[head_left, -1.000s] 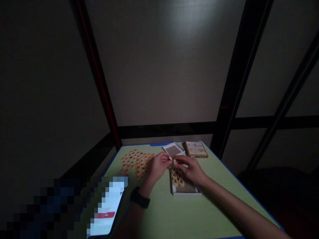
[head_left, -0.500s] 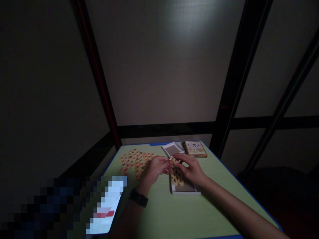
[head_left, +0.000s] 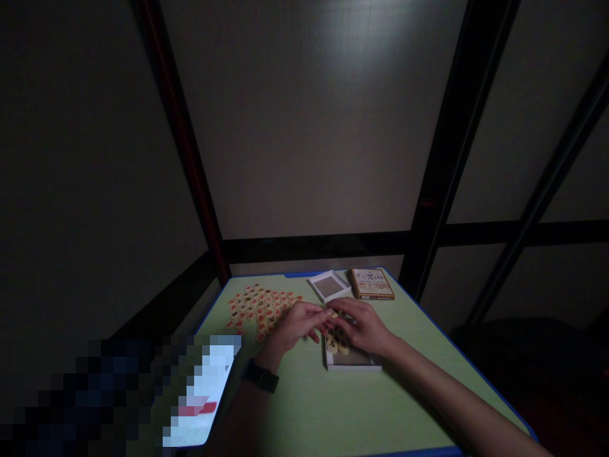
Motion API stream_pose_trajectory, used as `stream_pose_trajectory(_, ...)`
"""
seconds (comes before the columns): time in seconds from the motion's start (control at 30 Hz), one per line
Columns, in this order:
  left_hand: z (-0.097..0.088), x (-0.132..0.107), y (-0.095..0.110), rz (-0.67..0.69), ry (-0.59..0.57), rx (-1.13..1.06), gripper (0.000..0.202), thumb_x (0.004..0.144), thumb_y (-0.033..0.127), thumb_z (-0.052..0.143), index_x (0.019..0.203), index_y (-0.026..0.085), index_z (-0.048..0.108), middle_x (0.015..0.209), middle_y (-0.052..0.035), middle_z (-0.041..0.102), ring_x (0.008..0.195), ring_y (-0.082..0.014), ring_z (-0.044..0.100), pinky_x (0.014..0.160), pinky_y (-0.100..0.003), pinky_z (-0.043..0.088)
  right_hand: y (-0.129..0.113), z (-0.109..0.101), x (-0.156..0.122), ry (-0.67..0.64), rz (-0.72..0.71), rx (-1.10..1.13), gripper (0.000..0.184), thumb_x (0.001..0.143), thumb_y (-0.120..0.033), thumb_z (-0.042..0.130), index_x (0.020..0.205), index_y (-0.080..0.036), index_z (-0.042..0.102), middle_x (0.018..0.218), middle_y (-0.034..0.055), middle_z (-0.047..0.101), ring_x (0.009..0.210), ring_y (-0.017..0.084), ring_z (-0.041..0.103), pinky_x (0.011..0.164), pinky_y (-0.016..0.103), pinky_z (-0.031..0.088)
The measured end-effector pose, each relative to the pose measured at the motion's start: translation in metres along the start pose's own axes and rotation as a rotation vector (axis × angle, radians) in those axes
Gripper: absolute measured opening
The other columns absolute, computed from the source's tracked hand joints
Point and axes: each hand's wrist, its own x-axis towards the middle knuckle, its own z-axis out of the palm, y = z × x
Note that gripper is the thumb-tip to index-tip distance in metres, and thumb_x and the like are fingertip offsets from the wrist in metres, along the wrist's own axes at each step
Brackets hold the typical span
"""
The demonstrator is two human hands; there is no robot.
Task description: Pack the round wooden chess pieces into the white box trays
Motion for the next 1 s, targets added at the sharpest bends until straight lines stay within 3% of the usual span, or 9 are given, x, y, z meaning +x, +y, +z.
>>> stream_pose_trajectory(0.3,-0.003,0.002,-0.006,-0.045,-0.008,0.017,0.051,0.067,0.062,0.069,0.073,0.011,0.069,0.064,-0.0044,0.065,0.053,-0.0105,0.059,0.042,-0.017,0.039,-0.006,-0.004,0.001,-0.095,-0.008,-0.059,0.018,0.093,-0.026,0.051,0.102,-0.019,0.064,0.096,0.0103,0.071,0.087,0.020,0.065,0.078,0.033,0.052)
stream_pose_trajectory(0.5,-0.002,0.002,-0.006,-0.013,-0.024,-0.083,0.055,0.068,0.064,0.068,0.081,0.010,0.070,0.081,-0.0111,0.071,0.063,-0.0118,0.064,0.044,-0.016,0.037,0.000,0.000,-0.002,0.018,0.117,0.029,0.035,0.087,-0.031,0.061,0.120,-0.019,0.061,0.102,0.0102,0.072,0.088,0.021,0.067,0.081,0.035,0.054)
stream_pose_trajectory(0.67,-0.003,0.003,-0.006,0.003,0.005,-0.105,0.053,0.069,0.062,0.069,0.083,0.011,0.069,0.088,-0.0122,0.072,0.063,-0.0113,0.063,0.044,-0.016,0.037,0.010,-0.004,0.002,0.071,0.246,0.155,0.034,0.082,-0.029,0.067,0.114,-0.020,0.066,0.096,0.0061,0.074,0.080,0.020,0.068,0.076,0.034,0.055)
stream_pose_trajectory(0.8,-0.004,0.003,-0.008,0.006,0.032,-0.122,0.053,0.065,0.062,0.071,0.080,0.011,0.067,0.083,-0.0107,0.072,0.060,-0.0108,0.061,0.041,-0.016,0.035,0.019,-0.011,0.004,0.051,0.259,0.086,0.024,0.080,-0.025,0.067,0.103,-0.018,0.070,0.094,0.0071,0.074,0.076,0.020,0.067,0.074,0.033,0.054)
stream_pose_trajectory(1.0,0.001,0.005,-0.009,0.028,0.090,-0.025,0.055,0.068,0.067,0.064,0.071,0.013,0.063,0.068,-0.0038,0.063,0.052,-0.0085,0.054,0.038,-0.016,0.032,0.019,-0.006,0.000,-0.048,0.148,-0.014,0.034,0.082,-0.020,0.063,0.116,-0.017,0.065,0.102,0.0108,0.073,0.090,0.022,0.068,0.081,0.034,0.053)
